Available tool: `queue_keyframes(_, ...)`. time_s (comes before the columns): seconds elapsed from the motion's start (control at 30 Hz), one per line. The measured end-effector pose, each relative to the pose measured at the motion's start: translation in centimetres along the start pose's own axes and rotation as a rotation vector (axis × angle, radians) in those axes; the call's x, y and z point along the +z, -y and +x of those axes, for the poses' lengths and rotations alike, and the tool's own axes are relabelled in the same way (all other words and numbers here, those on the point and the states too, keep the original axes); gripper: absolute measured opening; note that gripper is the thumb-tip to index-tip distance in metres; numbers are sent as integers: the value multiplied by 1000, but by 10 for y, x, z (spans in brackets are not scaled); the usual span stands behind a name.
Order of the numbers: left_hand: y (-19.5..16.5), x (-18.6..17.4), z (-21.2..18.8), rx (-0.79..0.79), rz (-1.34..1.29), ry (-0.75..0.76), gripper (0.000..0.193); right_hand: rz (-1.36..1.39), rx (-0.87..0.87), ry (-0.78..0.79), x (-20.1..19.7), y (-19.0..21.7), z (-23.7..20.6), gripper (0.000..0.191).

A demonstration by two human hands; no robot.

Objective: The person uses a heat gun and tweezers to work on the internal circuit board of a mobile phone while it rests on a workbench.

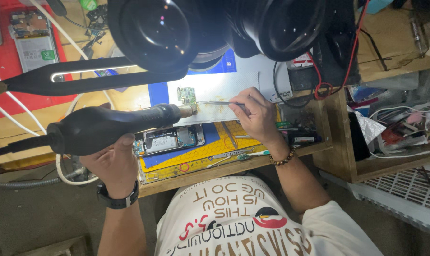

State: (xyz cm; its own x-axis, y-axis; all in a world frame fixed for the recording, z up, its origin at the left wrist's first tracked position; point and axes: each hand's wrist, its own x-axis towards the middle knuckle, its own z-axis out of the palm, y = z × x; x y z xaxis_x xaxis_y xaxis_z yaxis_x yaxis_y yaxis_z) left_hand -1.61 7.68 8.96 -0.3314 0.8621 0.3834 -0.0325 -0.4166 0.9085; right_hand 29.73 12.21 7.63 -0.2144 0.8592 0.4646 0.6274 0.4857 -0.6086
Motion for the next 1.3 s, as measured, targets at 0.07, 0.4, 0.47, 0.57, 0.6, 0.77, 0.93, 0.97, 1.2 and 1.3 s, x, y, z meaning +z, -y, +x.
queue_keyframes(0.07, -1, -1, 0, 24, 25, 11, 43, 2, 0, 4, 1, 0, 0, 9)
queue_keyframes(0.4, 1, -3, 1, 61, 26, 42, 38, -2, -5, 4, 1, -1, 0, 8)
queue_keyframes(0.47, 2, -3, 1, 71, 31, 48, 36, -6, -6, 9, 0, -1, 0, 8)
queue_keyframes(0.57, 2, -2, 1, 37, 14, 21, 40, -10, -7, 7, 0, -2, 0, 9)
queue_keyframes(0.6, 1, -2, 1, 32, 21, 20, 41, -11, -6, 6, 1, -2, 0, 9)
queue_keyframes(0.77, 0, 0, 2, 61, 45, 15, 37, -4, -3, 6, 2, -1, 0, 9)
queue_keyframes(0.93, 5, -8, -2, 52, 150, 31, 21, 4, 16, -2, 5, 5, -1, 8)
queue_keyframes(0.97, 5, -11, -3, 62, 184, 42, 17, -9, 26, 6, 7, 7, -2, 8)
queue_keyframes(1.2, 6, -10, -5, -18, -70, 45, 31, 6, 38, 26, 12, 10, -2, 10)
queue_keyframes(1.3, 5, -10, -1, -38, -92, 54, 32, -7, 20, 27, 13, 8, -3, 10)
